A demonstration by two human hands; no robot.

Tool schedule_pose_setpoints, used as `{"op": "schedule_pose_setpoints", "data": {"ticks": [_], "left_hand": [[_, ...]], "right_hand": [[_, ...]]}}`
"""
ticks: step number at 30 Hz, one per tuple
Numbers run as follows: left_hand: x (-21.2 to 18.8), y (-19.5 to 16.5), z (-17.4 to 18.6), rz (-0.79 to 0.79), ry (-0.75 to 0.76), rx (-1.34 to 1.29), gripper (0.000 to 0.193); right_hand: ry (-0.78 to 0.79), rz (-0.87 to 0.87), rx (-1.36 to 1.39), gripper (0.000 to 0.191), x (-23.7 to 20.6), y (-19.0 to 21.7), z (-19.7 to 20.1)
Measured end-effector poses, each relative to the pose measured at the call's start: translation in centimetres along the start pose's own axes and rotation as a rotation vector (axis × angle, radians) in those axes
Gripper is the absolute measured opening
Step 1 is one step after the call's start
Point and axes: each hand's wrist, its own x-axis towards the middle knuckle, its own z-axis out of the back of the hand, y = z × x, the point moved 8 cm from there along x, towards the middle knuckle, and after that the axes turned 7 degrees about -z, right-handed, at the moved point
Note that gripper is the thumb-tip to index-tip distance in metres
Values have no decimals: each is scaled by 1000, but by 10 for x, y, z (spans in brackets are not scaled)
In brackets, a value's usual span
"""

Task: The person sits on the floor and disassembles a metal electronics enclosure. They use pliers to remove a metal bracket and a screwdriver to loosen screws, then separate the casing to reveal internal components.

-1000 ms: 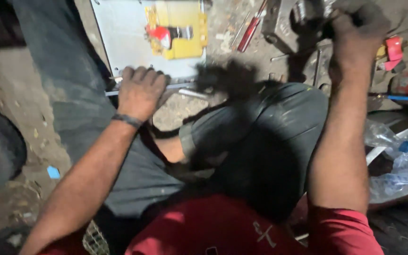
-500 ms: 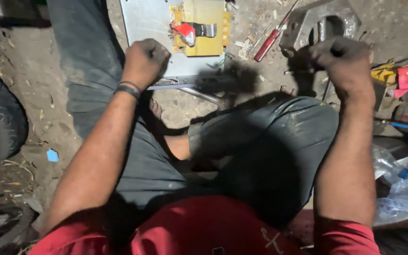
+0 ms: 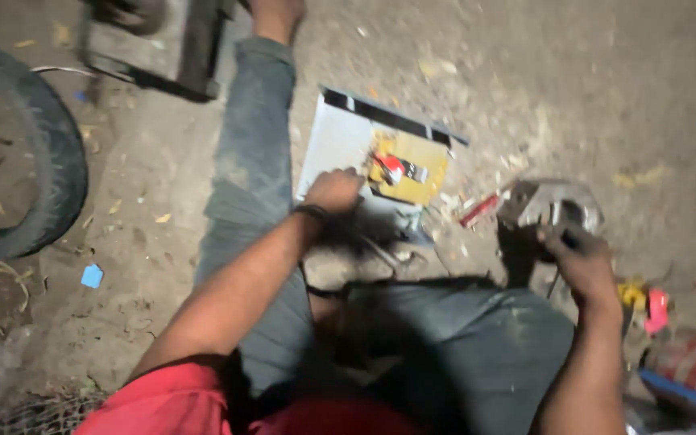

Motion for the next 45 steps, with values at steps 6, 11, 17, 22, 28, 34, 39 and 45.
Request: {"op": "schedule_pose_setpoints", "data": {"ticks": [6, 11, 17, 22, 28, 34, 39, 45], "left_hand": [[-12, -8, 21, 49, 29, -49, 25], [-17, -5, 25, 115, 112, -95, 26], [-16, 1, 23, 143, 80, -181, 32], [-20, 1, 25, 144, 68, -168, 32], [-28, -12, 50, 131, 66, -175, 29], [-21, -7, 48, 82, -70, -144, 29], [-10, -41, 45, -276, -275, 63, 20], [-31, -66, 38, -369, -229, 63, 19]], "right_hand": [[57, -106, 107, 25, -4, 2, -8], [79, -161, 247, 22, -5, 1, -12], [9, -114, 311, 20, -13, 3, -2], [-155, -123, 543, 19, -29, -2, 21], [-217, -87, 560, 19, -41, 6, 28], [-463, 147, 533, 17, -58, 14, 55], [-704, 53, 298, 23, -117, -79, 49], [-846, -175, 63, 19, -242, -231, -25]]}}
